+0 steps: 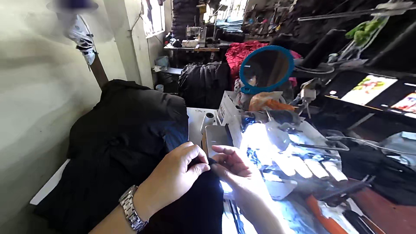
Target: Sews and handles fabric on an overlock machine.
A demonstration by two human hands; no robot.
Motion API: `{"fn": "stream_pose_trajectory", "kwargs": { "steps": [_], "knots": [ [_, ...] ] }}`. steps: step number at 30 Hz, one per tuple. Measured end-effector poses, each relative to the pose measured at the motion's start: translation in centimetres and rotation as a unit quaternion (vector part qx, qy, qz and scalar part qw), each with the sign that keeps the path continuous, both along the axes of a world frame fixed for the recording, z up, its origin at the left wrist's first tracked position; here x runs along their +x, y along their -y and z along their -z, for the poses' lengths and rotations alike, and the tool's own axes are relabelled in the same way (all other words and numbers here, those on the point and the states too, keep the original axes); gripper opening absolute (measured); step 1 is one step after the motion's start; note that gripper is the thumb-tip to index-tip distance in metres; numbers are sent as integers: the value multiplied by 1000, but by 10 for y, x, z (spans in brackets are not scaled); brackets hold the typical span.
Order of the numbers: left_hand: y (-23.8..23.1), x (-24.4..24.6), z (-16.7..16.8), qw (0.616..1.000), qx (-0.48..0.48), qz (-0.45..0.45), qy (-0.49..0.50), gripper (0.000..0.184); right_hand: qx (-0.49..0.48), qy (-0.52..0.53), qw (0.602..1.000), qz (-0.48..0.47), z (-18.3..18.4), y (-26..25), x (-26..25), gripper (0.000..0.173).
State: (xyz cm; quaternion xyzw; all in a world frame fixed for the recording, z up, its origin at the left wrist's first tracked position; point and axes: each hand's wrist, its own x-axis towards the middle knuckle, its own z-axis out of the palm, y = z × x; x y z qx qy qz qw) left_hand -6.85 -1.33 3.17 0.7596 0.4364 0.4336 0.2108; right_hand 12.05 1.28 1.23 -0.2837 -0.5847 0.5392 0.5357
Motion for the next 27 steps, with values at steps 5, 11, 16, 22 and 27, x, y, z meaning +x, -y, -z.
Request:
{"fn": "stream_pose_trajectory", "kwargs": {
  "steps": [5, 11, 16, 22, 27],
  "knots": [
    [5, 6, -8, 1000, 11, 9, 10, 17, 4, -16, 999, 33, 3, 2, 1, 13],
    [-2, 0, -7, 997, -3, -13, -72, 21, 56, -20, 998, 17, 4, 9, 1, 14],
    [-1, -5, -25, 997, -2, -18, -72, 12, 118, 38, 992, -32, 23, 20, 5, 15],
    [4, -5, -36, 993, -104, -18, -51, 10, 54, 72, 995, 35, 32, 34, -11, 17],
    [6, 1, -38, 987, -151, -50, 30, 4, 29, 188, 980, 53, 26, 28, -2, 36]
  ]
}}
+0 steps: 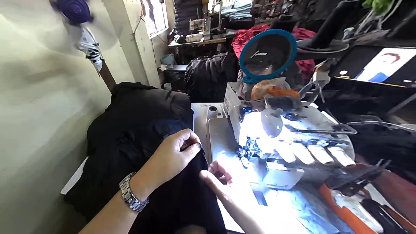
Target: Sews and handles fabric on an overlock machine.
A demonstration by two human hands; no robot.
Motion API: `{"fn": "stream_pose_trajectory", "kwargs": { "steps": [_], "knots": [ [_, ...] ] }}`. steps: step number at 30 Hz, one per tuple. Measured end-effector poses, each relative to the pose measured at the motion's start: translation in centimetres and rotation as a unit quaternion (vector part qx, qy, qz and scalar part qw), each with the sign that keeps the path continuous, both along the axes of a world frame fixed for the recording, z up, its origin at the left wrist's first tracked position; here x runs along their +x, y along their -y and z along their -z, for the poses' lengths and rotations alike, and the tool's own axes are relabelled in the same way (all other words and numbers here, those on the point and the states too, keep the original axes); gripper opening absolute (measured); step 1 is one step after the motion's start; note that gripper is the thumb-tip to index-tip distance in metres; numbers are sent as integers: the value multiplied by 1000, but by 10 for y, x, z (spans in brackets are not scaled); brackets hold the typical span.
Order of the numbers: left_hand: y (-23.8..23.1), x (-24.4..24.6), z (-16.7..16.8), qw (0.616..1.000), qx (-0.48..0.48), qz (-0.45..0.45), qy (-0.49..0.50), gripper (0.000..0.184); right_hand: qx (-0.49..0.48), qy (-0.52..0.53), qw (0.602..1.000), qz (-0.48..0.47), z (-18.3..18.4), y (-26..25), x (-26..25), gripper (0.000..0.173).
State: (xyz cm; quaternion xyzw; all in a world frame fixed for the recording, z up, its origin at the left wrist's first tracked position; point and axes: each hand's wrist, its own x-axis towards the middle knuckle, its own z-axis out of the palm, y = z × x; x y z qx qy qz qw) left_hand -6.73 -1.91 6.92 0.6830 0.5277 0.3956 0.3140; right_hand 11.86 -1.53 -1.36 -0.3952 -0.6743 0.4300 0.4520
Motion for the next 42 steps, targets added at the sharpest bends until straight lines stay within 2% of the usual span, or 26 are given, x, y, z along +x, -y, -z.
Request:
{"fn": "stream_pose_trajectory", "kwargs": {
  "steps": [4, 7, 9, 12, 14, 16, 18, 22, 29, 34, 38, 40, 42],
  "knots": [
    [0, 3, -3, 999, -36, -4, 3, 5, 14, -31, 999, 9, 1, 1, -6, 31],
    [0, 5, -2, 999, -45, 2, -7, 5, 24, -124, 992, -1, -4, -5, -9, 12],
    [1, 4, 0, 999, -41, -5, -2, 7, 42, -152, 988, 9, -6, -8, -8, 14],
    [0, 1, 3, 998, -48, -20, 22, 12, 78, -135, 987, 26, -4, -8, -6, 24],
    [-2, 1, 7, 996, -66, -27, 44, 14, 107, -145, 984, -12, -1, -2, -5, 17],
    [-4, 2, 9, 993, -93, -30, 63, 14, 126, -192, 969, -97, -4, 4, -5, 8],
    [-5, 5, 8, 988, -135, -15, 74, 12, 131, -216, 959, -127, -9, 8, -7, 9],
    [-3, 9, 4, 987, -144, 24, 72, 10, 96, -232, 967, -28, -9, -1, -14, 11],
    [4, 10, 5, 985, -134, -19, 107, 10, 52, -227, 972, 33, -10, -1, -20, 7],
    [8, 7, 6, 994, -75, 22, 80, 14, 45, -230, 971, 45, -13, -1, -23, 6],
    [12, 11, 1, 998, 31, -21, -56, 8, 69, -187, 980, 5, -2, 7, -19, 11],
    [12, 11, -12, 988, 101, -32, -113, 8, 7, -117, 992, -44, 2, 27, -6, 18],
    [9, 11, -26, 976, 162, -38, -140, 7, -79, -24, 992, -99, 13, 44, 11, 17]
  ]
}}
